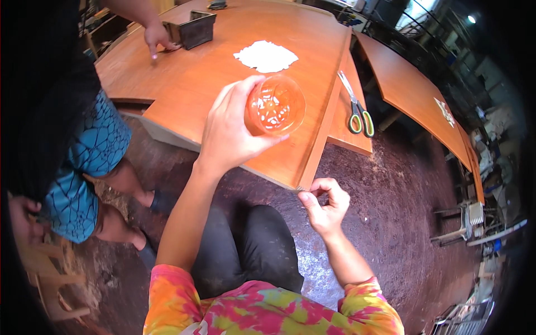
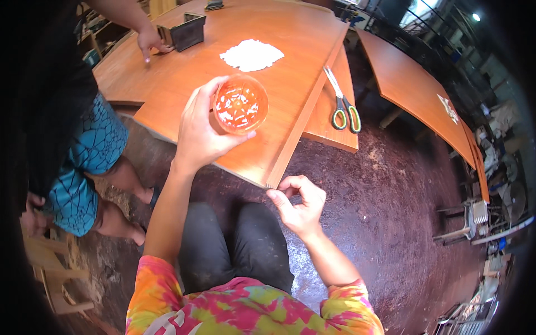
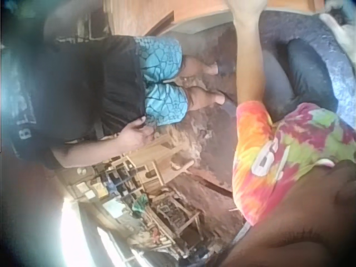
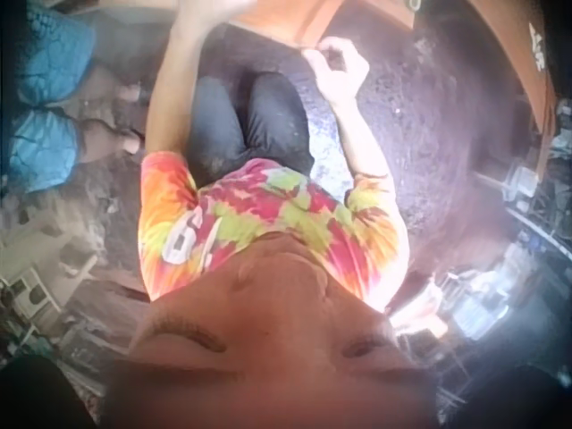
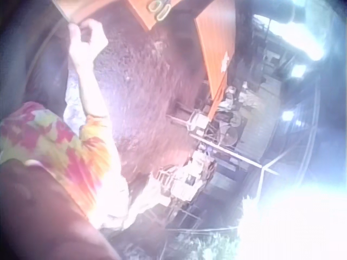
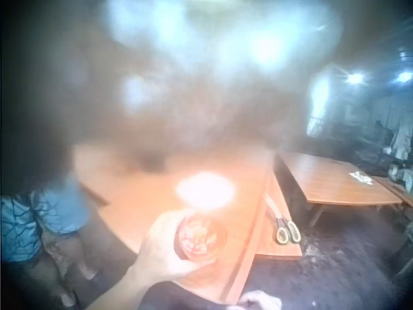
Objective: The person applies glue from a small container to a strip of wood veneer using their fingers and then presses the strip onto the edge of a larger wooden board.
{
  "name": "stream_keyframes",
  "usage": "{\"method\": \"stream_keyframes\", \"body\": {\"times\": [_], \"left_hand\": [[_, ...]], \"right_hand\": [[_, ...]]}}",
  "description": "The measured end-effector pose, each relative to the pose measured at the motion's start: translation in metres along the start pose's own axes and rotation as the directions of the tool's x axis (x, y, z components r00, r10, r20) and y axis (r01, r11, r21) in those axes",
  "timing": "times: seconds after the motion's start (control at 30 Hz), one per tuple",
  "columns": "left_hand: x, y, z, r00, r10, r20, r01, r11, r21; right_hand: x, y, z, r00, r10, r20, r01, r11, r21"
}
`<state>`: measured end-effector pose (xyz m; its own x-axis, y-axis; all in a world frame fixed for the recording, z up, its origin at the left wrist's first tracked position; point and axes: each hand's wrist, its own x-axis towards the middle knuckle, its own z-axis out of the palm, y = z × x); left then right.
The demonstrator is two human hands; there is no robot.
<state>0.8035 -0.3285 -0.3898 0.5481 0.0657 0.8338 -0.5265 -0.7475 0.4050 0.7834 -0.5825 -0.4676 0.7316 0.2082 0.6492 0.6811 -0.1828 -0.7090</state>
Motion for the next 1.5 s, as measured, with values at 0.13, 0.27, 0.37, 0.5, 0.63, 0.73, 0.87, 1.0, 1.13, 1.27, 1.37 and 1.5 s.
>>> {"method": "stream_keyframes", "body": {"times": [0.13, 0.27, 0.37, 0.5, 0.63, 0.73, 0.87, 1.0, 1.13, 1.27, 1.37, 1.5], "left_hand": [[0.002, 0.004, -0.006, 0.999, 0.041, 0.012, -0.041, 0.998, -0.042], [-0.007, -0.006, -0.013, 0.997, 0.035, 0.071, -0.024, 0.99, -0.142], [-0.005, -0.005, -0.02, 0.982, 0.069, 0.177, -0.028, 0.974, -0.226], [-0.001, -0.012, -0.026, 0.961, 0.1, 0.257, -0.011, 0.944, -0.329], [0.003, -0.016, -0.033, 0.939, 0.086, 0.333, 0.037, 0.937, -0.348], [0.006, -0.021, -0.037, 0.924, 0.072, 0.376, 0.083, 0.921, -0.381], [0.009, -0.015, -0.04, 0.916, 0.076, 0.393, 0.087, 0.92, -0.382], [0.006, -0.016, -0.045, 0.894, 0.025, 0.447, 0.162, 0.912, -0.377], [0.005, -0.017, -0.043, 0.892, 0.032, 0.451, 0.165, 0.905, -0.392], [0.002, -0.018, -0.041, 0.92, 0.077, 0.384, 0.098, 0.904, -0.417], [0.005, -0.021, -0.042, 0.922, 0.057, 0.384, 0.113, 0.906, -0.407], [0.007, -0.021, -0.043, 0.916, 0.037, 0.4, 0.127, 0.918, -0.375]], "right_hand": [[-0.025, 0.004, 0.033, 0.955, 0.036, -0.295, -0.025, 0.999, 0.04], [-0.041, 0.004, 0.058, 0.913, -0.05, -0.406, 0.014, 0.996, -0.093], [-0.055, 0.008, 0.078, 0.846, -0.011, -0.534, -0.073, 0.988, -0.136], [-0.051, -0.006, 0.102, 0.728, 0.068, -0.683, -0.12, 0.992, -0.029], [-0.043, -0.03, 0.119, 0.671, 0.221, -0.708, -0.182, 0.974, 0.132], [-0.036, -0.041, 0.124, 0.642, 0.293, -0.708, -0.204, 0.956, 0.211], [-0.037, -0.049, 0.12, 0.612, 0.368, -0.7, -0.262, 0.93, 0.259], [-0.037, -0.053, 0.124, 0.6, 0.371, -0.709, -0.265, 0.928, 0.261], [-0.037, -0.063, 0.118, 0.604, 0.428, -0.673, -0.342, 0.901, 0.266], [-0.042, -0.052, 0.114, 0.625, 0.377, -0.684, -0.276, 0.926, 0.258], [-0.042, -0.047, 0.119, 0.617, 0.36, -0.7, -0.257, 0.933, 0.253], [-0.044, -0.042, 0.122, 0.609, 0.36, -0.707, -0.237, 0.933, 0.271]]}}
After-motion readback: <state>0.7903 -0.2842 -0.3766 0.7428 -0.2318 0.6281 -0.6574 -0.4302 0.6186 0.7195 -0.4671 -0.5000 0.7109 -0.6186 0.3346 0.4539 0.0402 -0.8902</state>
